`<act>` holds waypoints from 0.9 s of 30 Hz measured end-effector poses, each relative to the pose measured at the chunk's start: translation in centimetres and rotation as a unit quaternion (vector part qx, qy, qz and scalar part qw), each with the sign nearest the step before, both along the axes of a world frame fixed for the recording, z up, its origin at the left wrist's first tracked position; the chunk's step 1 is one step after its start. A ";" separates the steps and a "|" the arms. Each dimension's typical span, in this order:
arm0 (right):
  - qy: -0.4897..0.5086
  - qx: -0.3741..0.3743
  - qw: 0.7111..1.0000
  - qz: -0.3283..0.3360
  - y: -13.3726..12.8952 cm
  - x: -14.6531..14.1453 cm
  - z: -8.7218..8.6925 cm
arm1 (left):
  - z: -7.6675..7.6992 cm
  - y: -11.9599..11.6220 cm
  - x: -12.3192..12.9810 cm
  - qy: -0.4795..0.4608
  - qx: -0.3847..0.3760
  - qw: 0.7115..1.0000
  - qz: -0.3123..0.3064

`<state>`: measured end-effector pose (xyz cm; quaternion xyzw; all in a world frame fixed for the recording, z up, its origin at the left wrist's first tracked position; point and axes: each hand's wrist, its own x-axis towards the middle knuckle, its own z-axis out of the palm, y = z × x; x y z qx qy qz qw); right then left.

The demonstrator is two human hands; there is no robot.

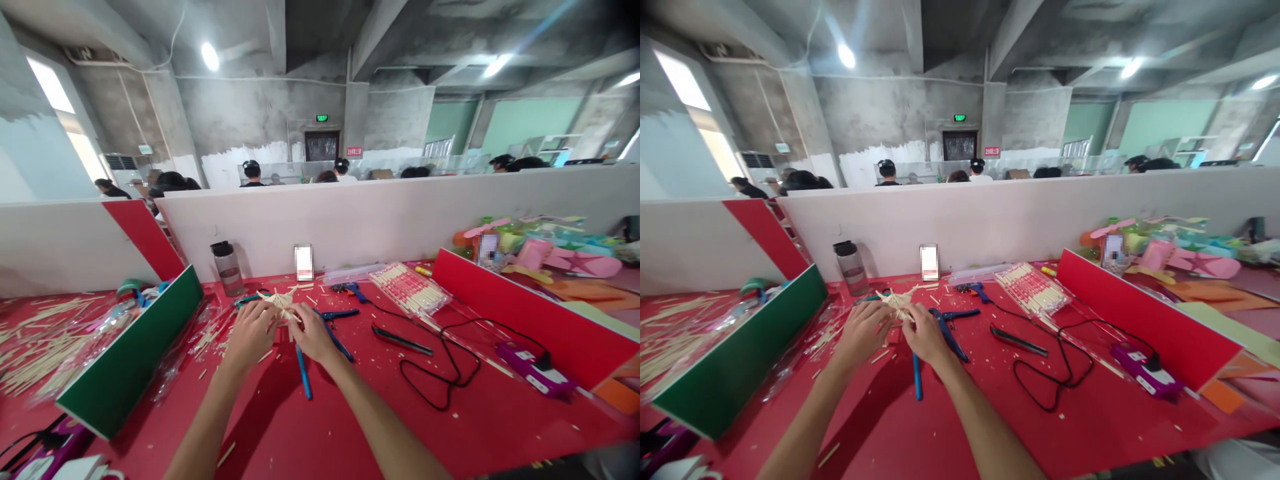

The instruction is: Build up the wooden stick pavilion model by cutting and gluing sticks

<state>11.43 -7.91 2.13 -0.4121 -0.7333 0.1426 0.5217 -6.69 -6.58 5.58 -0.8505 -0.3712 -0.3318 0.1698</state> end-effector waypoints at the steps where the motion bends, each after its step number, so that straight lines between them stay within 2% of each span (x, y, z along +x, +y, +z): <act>1: 0.001 0.000 1.000 0.001 0.0 0.0 0.0 | -0.1 0.3 0.0 0.013 0.002 1.000 -0.010; 4: 0.005 -0.002 1.000 0.001 0.0 0.0 0.1 | -0.6 0.8 -0.1 0.014 0.014 0.999 -0.027; 8: 0.008 0.005 1.000 0.004 -0.1 0.1 0.1 | -1.3 0.7 0.0 -0.006 0.044 0.999 -0.008; 14: 0.017 -0.002 1.000 -0.002 0.2 0.0 -0.1 | -1.4 0.3 0.4 -0.007 0.061 0.998 0.014; 27: 0.028 -0.022 0.999 -0.021 0.3 -0.1 -0.6 | -2.0 0.2 0.6 -0.029 0.057 0.998 0.015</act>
